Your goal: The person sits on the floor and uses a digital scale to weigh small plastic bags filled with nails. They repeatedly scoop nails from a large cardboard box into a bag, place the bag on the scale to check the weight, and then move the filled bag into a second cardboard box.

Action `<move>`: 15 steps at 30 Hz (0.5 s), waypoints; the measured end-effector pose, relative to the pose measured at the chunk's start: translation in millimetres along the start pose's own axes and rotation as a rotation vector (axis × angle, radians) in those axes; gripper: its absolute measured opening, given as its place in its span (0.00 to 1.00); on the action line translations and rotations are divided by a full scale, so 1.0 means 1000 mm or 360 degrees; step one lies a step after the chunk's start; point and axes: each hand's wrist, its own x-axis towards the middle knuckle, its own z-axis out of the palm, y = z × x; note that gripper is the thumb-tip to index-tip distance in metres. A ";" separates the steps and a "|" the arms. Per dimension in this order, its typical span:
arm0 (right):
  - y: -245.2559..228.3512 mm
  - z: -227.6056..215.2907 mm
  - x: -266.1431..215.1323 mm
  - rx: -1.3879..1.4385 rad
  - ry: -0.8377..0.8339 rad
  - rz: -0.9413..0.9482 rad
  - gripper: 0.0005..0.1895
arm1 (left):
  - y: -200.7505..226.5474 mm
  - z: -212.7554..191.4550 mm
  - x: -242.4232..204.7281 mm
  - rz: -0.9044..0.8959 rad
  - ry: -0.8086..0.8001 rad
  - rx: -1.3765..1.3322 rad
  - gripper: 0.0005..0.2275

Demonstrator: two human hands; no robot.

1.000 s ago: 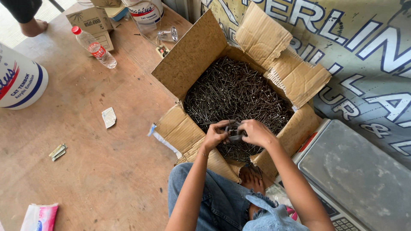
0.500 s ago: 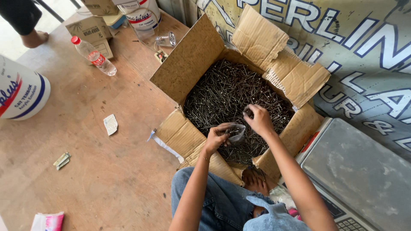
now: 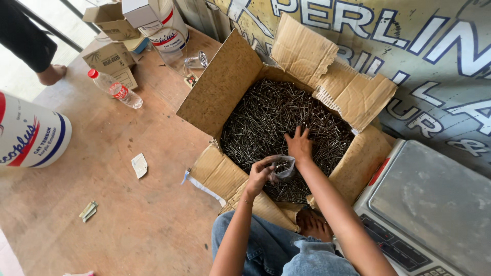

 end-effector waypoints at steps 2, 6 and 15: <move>0.002 0.014 0.010 -0.0040 0.0030 0.0018 0.18 | -0.005 -0.005 0.002 -0.0033 -0.0014 -0.0047 0.17; 0.006 0.018 0.009 0.0007 0.0134 0.0044 0.16 | -0.010 -0.007 0.003 0.0025 -0.0004 0.0138 0.22; 0.017 0.032 0.003 -0.0069 0.0301 -0.0078 0.16 | -0.010 -0.006 0.003 -0.0029 0.0039 -0.0062 0.18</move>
